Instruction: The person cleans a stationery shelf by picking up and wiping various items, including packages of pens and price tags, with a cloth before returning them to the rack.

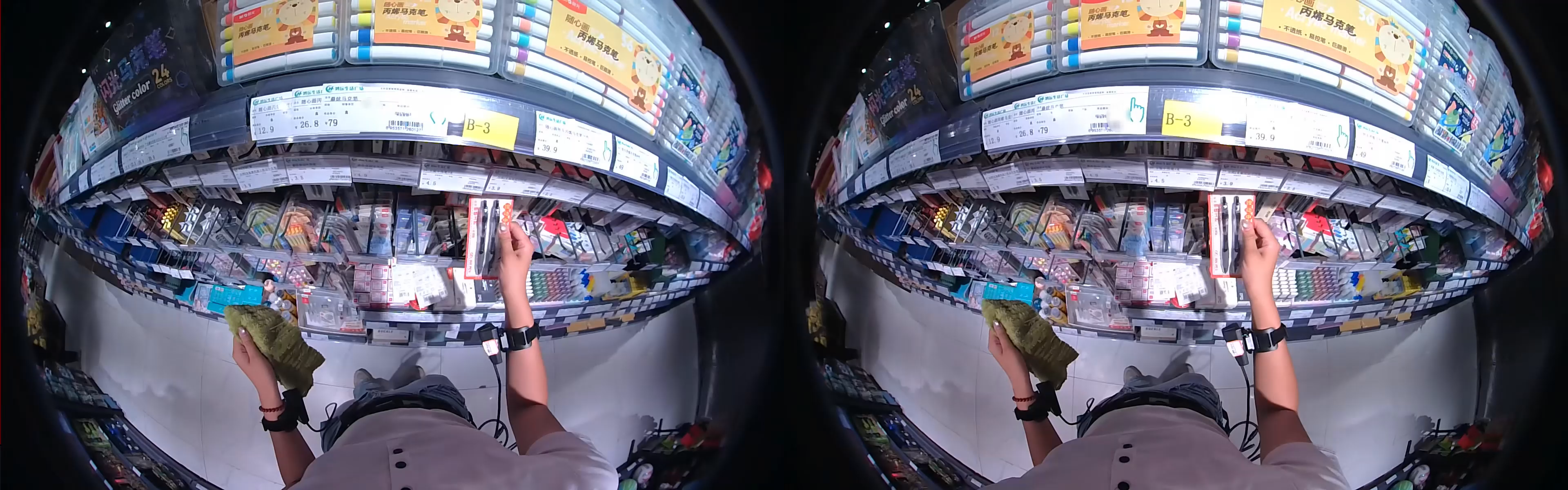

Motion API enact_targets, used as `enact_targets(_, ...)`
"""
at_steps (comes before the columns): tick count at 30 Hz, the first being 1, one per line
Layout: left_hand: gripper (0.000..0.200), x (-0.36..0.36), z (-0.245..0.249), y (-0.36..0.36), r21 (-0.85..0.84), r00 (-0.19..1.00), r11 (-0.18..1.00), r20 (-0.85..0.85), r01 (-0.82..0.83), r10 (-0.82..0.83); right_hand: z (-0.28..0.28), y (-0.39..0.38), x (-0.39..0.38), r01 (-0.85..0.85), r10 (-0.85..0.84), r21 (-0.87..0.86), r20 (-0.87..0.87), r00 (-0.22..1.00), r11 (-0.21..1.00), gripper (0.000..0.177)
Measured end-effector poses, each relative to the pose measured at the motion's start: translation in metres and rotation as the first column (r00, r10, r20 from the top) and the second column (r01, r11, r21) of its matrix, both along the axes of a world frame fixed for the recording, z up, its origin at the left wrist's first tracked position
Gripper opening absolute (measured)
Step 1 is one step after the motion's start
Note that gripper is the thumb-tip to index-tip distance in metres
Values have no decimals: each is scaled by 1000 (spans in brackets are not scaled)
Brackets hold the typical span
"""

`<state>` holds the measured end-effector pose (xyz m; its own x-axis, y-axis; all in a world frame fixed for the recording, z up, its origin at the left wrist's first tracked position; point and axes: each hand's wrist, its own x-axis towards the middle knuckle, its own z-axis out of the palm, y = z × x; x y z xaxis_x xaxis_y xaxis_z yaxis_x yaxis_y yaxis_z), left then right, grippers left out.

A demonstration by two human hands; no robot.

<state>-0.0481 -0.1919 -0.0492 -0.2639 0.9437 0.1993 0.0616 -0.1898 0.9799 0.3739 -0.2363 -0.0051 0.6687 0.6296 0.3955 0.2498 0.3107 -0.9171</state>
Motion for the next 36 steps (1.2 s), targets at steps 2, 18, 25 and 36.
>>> enact_targets(2,37,-2,-1,-1,-11,1000,1000,-2,0,0,0,7,9,29,-29,5,-45,999,1000,18)
enact_targets(18,34,9,-1,-2,5,992,997,94,80,-80,-4,50,18,58,-50,23,-273,961,998,16)
enact_targets(25,36,8,-1,-10,21,997,999,63,34,-35,14,56,23,459,-267,-407,446,854,789,19)
enact_targets(36,31,-38,-4,-45,22,861,999,508,29,-36,-233,-32,-4,172,183,-692,407,895,701,20)
